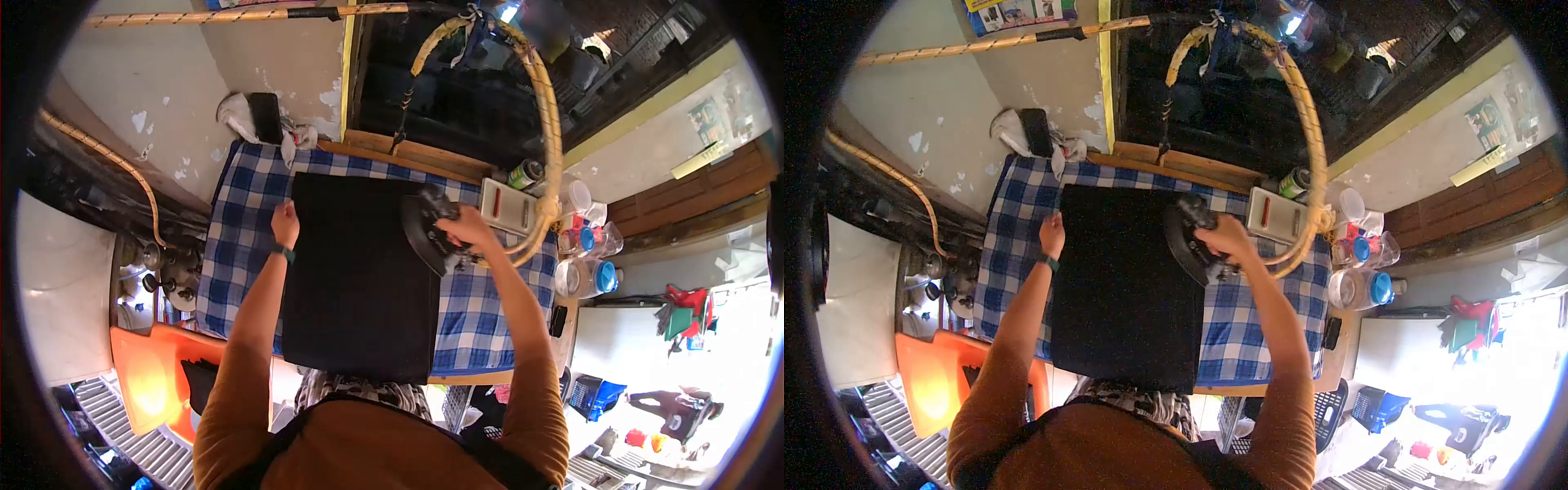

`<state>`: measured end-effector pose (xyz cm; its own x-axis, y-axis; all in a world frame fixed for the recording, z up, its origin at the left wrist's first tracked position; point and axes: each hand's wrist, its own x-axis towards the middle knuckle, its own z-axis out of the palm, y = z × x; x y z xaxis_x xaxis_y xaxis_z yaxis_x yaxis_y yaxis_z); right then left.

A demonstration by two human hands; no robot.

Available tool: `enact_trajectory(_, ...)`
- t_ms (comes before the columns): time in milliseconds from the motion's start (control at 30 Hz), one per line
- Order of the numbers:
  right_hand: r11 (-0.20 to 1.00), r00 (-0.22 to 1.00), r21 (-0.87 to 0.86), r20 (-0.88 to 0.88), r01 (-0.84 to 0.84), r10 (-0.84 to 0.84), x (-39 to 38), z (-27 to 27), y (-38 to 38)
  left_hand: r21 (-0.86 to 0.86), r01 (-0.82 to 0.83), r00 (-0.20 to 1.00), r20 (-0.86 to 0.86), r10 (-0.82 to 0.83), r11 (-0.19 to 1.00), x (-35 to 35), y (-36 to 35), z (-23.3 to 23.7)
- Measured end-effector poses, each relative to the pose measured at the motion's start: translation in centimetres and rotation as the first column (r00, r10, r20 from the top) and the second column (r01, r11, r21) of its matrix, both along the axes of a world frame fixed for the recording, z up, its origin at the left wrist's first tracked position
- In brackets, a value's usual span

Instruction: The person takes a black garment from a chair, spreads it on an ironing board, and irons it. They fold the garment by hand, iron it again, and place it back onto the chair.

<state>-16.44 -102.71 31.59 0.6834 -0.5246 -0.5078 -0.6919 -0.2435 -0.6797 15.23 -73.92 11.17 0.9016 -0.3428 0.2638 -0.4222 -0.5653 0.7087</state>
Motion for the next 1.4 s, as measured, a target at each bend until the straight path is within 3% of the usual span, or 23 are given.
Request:
enact_trajectory(67, 0.97, 1.0, -0.243, -0.022, -0.025, 0.02, 3.3, -2.7, 1.1, 0.035, 0.011, 1.0, -0.027, -0.01, 0.999, 0.8, -2.7, 4.2)
enact_trajectory(100, 0.97, 0.999, -0.243, -0.025, -0.032, 0.027, 4.0, -2.8, 0.9, 0.036, 0.005, 1.0, -0.031, -0.004, 0.999, 1.7, -3.5, 4.6)
enact_trajectory(167, 0.979, 0.999, -0.204, -0.032, 0.027, -0.034, 5.3, -3.2, 0.0, 0.067, 0.113, 0.917, -0.391, -0.079, 0.991, 3.5, -4.3, 4.9)
enact_trajectory(233, 0.985, 0.993, -0.164, -0.099, 0.054, -0.071, 6.2, -4.1, -2.3, 0.04, 0.131, 0.907, -0.408, -0.104, 0.991, 4.5, -4.4, 5.2)
enact_trajectory(300, 0.952, 0.964, -0.293, -0.215, 0.088, -0.155, 7.1, -4.2, -4.0, 0.006, 0.148, 0.893, -0.43, -0.131, 0.989, 4.9, -4.6, 4.4)
enact_trajectory(367, 0.938, 0.992, -0.347, -0.125, -0.028, -0.017, 7.6, -3.1, -3.4, 0.001, 0.116, 0.993, -0.004, -0.116, 0.993, 4.8, -5.2, 4.3)
enact_trajectory(433, 0.912, 0.989, -0.384, -0.05, -0.146, 0.137, 9.0, -2.4, -2.3, 0.047, 0.102, 0.994, 0.039, -0.104, 0.994, 3.7, -5.2, 5.4)
enact_trajectory(500, 0.903, 0.938, -0.268, -0.006, -0.335, 0.346, 11.2, -2.6, -0.4, 0.172, 0.102, 0.945, 0.292, -0.15, 0.98, 3.4, -5.3, 5.7)
enact_trajectory(533, 0.874, 0.934, -0.345, -0.031, -0.344, 0.355, 12.8, -3.0, 1.5, 0.215, 0.071, 0.907, 0.393, -0.153, 0.974, 3.8, -5.4, 4.5)
enact_trajectory(633, 0.894, 0.918, -0.21, -0.046, -0.395, 0.394, 18.8, -1.7, 4.8, 0.117, 0.142, 0.913, 0.367, -0.176, 0.983, 5.2, -5.7, 4.0)
enact_trajectory(667, 0.872, 0.902, -0.244, -0.026, -0.424, 0.431, 20.8, -2.2, 5.7, 0.019, 0.154, 0.945, 0.288, -0.153, 0.988, 5.4, -5.1, 4.7)
enact_trajectory(700, 0.849, 0.885, -0.28, -0.007, -0.449, 0.466, 22.7, -2.6, 6.5, 0.025, 0.142, 0.946, 0.292, -0.143, 0.99, 5.3, -4.0, 5.6)
enact_trajectory(767, 0.853, 0.877, -0.22, -0.032, -0.474, 0.479, 26.3, -2.2, 7.8, 0.096, -0.003, 0.998, 0.059, -0.003, 0.995, 4.1, -1.0, 6.0)
enact_trajectory(900, 0.893, 0.901, -0.123, -0.096, -0.433, 0.423, 30.3, -2.0, 9.9, 0.244, 0.214, 0.974, -0.125, -0.188, 0.946, -6.5, 8.0, 7.8)
enact_trajectory(933, 0.893, 0.899, -0.111, -0.092, -0.437, 0.429, 30.3, -2.4, 10.6, 0.282, 0.214, 0.953, -0.272, -0.136, 0.935, -10.3, 10.3, 8.1)
enact_trajectory(1000, 0.876, 0.879, -0.078, -0.061, -0.477, 0.473, 29.7, -3.1, 11.4, 0.411, 0.21, 0.977, -0.119, -0.176, 0.887, -16.6, 14.5, 9.6)
enact_trajectory(1033, 0.877, 0.88, -0.072, -0.061, -0.475, 0.472, 28.8, -3.0, 12.7, 0.404, 0.218, 0.972, -0.169, -0.161, 0.888, -19.1, 16.6, 8.6)
enact_trajectory(1100, 0.831, 0.83, 0.001, -0.033, -0.557, 0.556, 25.2, -2.4, 16.2, 0.333, 0.059, 0.916, -0.392, 0.082, 0.941, -22.0, 20.2, 8.9)
enact_trajectory(1167, 0.703, 0.738, -0.276, -0.037, -0.656, 0.674, 20.8, -2.8, 20.9, 0.298, -0.024, 0.877, -0.451, 0.163, 0.954, -22.9, 23.5, 8.1)
enact_trajectory(1233, 0.615, 0.638, -0.197, -0.078, -0.763, 0.766, 16.5, -3.4, 25.1, 0.222, -0.041, 0.797, -0.581, 0.166, 0.974, -23.5, 25.3, 8.2)
enact_trajectory(1300, 0.589, 0.603, -0.192, -0.019, -0.785, 0.798, 12.6, -3.6, 27.5, -0.085, -0.116, 0.837, -0.545, 0.051, 0.99, -25.0, 25.7, 6.7)
enact_trajectory(1367, 0.57, 0.581, -0.184, -0.007, -0.801, 0.814, 11.0, -2.9, 27.4, -0.088, -0.15, 0.825, -0.56, 0.076, 0.985, -26.1, 25.2, 7.7)
enact_trajectory(1400, 0.647, 0.656, -0.207, 0.027, -0.734, 0.754, 10.5, -2.4, 26.1, -0.084, -0.187, 0.806, -0.583, 0.104, 0.979, -26.6, 25.1, 8.1)
